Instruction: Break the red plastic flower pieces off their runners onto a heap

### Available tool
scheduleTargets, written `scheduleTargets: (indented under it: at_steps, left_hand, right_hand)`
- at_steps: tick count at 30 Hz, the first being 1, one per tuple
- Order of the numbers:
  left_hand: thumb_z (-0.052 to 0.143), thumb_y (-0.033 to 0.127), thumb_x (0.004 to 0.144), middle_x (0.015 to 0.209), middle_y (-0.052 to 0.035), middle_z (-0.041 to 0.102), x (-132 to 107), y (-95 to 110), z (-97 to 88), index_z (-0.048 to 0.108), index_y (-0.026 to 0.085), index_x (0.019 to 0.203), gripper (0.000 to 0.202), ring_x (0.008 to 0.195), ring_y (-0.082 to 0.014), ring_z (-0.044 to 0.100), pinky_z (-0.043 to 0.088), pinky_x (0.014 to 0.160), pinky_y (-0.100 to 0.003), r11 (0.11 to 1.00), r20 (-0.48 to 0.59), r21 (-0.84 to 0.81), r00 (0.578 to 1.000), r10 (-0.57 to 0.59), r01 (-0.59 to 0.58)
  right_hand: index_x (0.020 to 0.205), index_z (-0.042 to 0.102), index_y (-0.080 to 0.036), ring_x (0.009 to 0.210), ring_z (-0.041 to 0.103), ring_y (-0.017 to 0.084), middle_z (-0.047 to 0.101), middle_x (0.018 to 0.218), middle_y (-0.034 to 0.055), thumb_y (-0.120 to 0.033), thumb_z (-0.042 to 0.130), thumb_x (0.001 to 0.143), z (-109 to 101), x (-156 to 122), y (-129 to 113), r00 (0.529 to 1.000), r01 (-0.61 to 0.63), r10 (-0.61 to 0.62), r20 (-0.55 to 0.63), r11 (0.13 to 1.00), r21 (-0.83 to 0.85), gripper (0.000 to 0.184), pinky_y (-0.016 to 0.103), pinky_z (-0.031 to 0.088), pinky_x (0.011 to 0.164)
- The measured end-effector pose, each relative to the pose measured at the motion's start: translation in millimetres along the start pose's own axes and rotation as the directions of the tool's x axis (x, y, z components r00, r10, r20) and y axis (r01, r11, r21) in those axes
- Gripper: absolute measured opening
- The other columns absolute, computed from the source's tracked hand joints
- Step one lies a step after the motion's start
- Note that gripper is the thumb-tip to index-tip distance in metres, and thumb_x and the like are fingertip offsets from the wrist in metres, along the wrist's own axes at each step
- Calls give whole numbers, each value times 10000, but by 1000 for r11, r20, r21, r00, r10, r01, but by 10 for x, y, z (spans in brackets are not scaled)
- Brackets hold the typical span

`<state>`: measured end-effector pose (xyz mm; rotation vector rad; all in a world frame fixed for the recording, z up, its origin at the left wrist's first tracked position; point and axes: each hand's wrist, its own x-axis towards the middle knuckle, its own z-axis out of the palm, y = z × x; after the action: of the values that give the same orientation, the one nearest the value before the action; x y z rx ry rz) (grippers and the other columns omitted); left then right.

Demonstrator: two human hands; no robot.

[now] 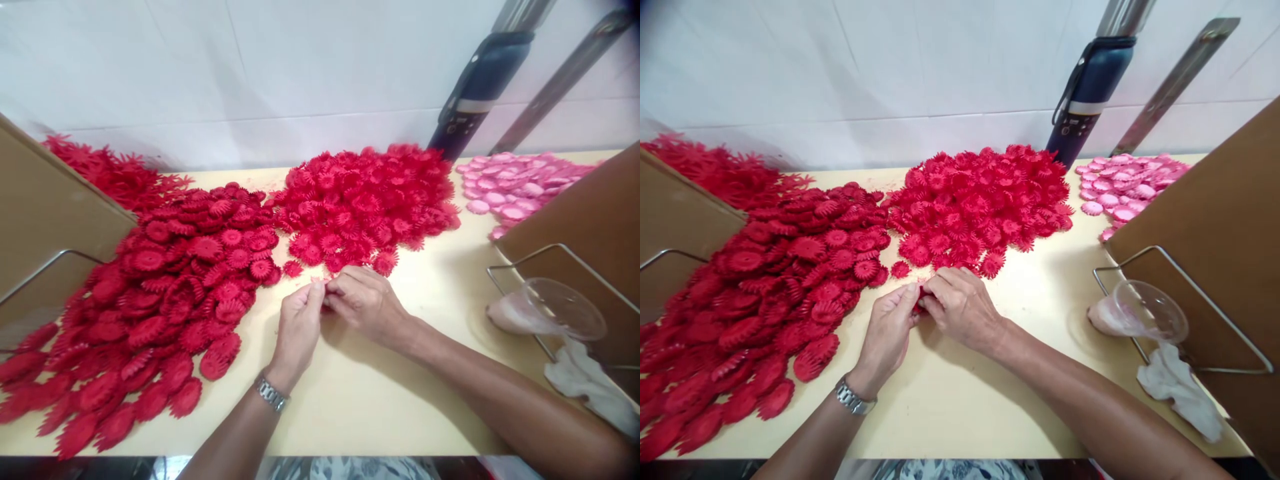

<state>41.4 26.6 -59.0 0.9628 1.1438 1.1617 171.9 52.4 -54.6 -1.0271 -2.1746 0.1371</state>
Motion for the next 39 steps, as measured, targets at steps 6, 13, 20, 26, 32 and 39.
scheduleTargets:
  at_steps: [6, 13, 20, 26, 32, 39]
  left_hand:
    - [616, 291, 747, 798, -47, 669, -5, 87, 7, 672, 131, 883, 217, 752, -154, 600, 479, 675, -262, 976, 136, -196, 988, -70, 97]
    - [635, 240, 714, 709, -71, 700, 30, 139, 18, 660, 105, 798, 161, 665, -188, 666, 546, 663, -342, 940, 30, -312, 991, -132, 134]
    - [640, 242, 706, 616, -55, 689, 41, 178, -17, 609, 105, 748, 147, 588, -190, 671, 559, 644, -351, 941, -98, -332, 990, -101, 63]
    - [626, 291, 727, 636, -42, 684, 62, 196, -89, 600, 118, 750, 176, 617, -178, 675, 543, 652, -312, 968, -143, -252, 989, -36, -1]
    - [632, 278, 719, 692, -32, 670, 34, 189, -30, 638, 115, 763, 169, 652, -155, 653, 528, 694, -310, 963, -99, -265, 992, -83, 54]
    - [611, 243, 734, 777, -65, 693, -6, 135, 23, 687, 116, 949, 261, 684, -131, 612, 453, 600, -213, 964, 55, -242, 993, -101, 111]
  right_hand:
    - [648, 467, -171, 554, 435, 106, 479, 612, -6, -53, 466, 737, -42, 5, 37, 994, -104, 98, 43, 978, 183, 148, 229, 338, 530]
    - [693, 399, -194, 506, 411, 93, 446, 590, -31, -163, 457, 789, -114, 17, 13, 928, -372, 314, 199, 774, 513, 116, 208, 342, 455]
    - [733, 410, -198, 555, 451, 105, 475, 638, -19, -239, 447, 838, -99, 33, 147, 903, -328, 425, 63, 589, 739, 119, 229, 386, 495]
    - [686, 455, -203, 500, 403, 111, 428, 577, -28, -128, 484, 777, -359, 102, 560, 882, -394, 425, -201, 902, 177, 121, 245, 335, 489]
    - [881, 582, -190, 739, 537, 198, 575, 800, 72, -158, 506, 811, -340, 114, 380, 977, -108, 83, -195, 987, -121, 108, 333, 430, 665]
    - [724, 539, -175, 638, 480, 133, 518, 710, 27, -173, 536, 820, -27, 57, 71, 1000, -2, -4, 31, 984, 177, 96, 261, 392, 578]
